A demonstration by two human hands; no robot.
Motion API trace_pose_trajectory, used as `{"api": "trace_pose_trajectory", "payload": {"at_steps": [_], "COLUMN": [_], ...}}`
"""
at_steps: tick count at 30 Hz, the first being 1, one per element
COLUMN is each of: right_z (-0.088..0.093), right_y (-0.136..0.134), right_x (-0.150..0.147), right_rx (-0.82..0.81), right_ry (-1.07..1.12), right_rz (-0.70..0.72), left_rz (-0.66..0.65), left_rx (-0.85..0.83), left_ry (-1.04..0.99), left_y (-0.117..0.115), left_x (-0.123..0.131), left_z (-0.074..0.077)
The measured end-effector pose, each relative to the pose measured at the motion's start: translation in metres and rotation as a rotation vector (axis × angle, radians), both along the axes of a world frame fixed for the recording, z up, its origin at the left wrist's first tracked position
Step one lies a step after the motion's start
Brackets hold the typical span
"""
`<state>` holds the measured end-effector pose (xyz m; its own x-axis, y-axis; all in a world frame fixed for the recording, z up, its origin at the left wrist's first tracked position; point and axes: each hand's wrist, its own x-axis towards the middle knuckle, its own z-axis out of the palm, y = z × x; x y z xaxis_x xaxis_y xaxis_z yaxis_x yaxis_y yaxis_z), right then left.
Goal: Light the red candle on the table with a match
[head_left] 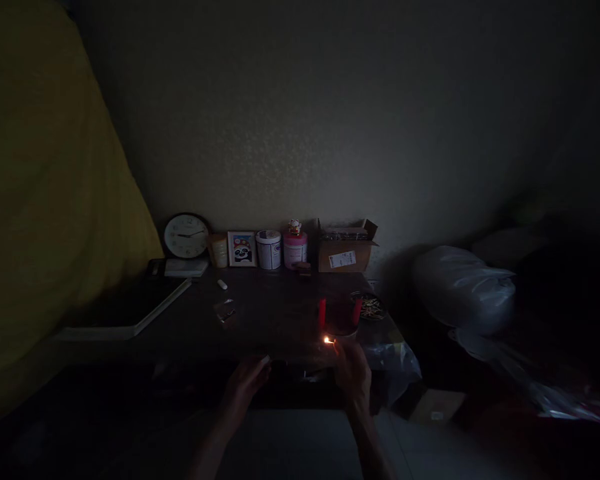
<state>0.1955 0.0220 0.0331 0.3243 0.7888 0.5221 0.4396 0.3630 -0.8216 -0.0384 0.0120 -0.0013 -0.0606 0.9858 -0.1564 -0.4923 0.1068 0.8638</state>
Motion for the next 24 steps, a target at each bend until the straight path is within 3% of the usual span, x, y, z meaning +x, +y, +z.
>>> {"api": "trace_pose_trajectory", "payload": {"at_steps": [10, 17, 24], "right_z": [0.006, 0.020, 0.035], "right_y": [-0.001, 0.008, 0.018], "right_x": [-0.002, -0.001, 0.000], "right_rx": [-0.041, -0.040, -0.077], "right_ry": [0.010, -0.071, 0.017], "right_rz": [0.029, -0.001, 0.005], "left_rz": [0.010, 0.000, 0.034], "left_rx": [-0.018, -0.020, -0.034], "left_ry": [-0.025, -0.057, -0.106], "left_y": [-0.001, 0.001, 0.004], "left_x": [-0.002, -0.004, -0.004], "left_z": [0.007, 0.004, 0.003]}}
